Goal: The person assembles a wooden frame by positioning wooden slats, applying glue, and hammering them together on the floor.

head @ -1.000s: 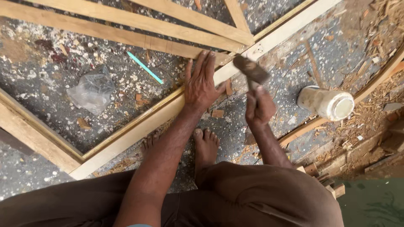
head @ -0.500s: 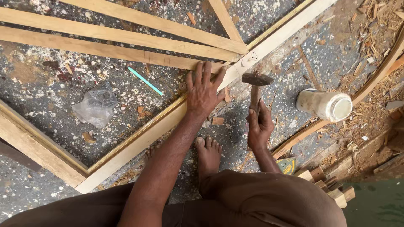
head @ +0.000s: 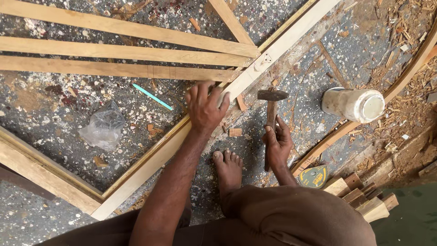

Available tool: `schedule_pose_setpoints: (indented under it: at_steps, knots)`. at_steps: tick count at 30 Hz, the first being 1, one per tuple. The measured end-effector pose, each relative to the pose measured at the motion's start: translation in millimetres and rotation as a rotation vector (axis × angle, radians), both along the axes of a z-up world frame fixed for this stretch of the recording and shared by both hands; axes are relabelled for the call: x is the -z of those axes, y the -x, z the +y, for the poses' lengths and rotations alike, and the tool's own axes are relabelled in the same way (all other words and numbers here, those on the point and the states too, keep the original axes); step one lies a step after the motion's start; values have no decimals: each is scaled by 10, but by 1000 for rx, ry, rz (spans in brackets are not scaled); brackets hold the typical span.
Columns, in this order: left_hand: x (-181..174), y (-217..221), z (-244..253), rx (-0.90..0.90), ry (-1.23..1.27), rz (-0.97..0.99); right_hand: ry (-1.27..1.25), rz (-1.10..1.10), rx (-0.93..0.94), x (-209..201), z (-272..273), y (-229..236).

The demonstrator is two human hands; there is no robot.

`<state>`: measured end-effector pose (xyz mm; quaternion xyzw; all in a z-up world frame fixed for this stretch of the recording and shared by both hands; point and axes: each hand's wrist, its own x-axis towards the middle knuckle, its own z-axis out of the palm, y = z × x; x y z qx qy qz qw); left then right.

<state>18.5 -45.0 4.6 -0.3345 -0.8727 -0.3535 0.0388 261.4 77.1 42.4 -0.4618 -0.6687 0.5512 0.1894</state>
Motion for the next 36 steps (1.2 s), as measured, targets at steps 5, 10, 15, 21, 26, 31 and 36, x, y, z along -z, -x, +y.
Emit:
schedule_pose_setpoints:
  at_steps: [5, 10, 15, 21, 26, 31, 36]
  knots:
    - [84, -29, -110, -59, -52, -98, 149, -120, 25, -46, 8, -39]
    - [-99, 76, -10, -40, -223, -65, 221, -244, -42, -97, 70, 29]
    - [-284, 725, 135, 327, -96, 112, 73, -629, -177, -206, 140, 89]
    - [-883, 1680, -616, 798, 607, 267, -778, -682, -488, -401, 298, 214]
    - [-1147, 1677, -1706, 744, 989, -103, -863, -427, -680, -307, 623, 789]
    - [-661, 1041, -2239, 537, 504, -162, -1056, -285, -910, -276, 784, 1868]
    - [-405, 558, -2232, 432, 230, -274, -1211, -160, -1052, -84, 652, 2794]
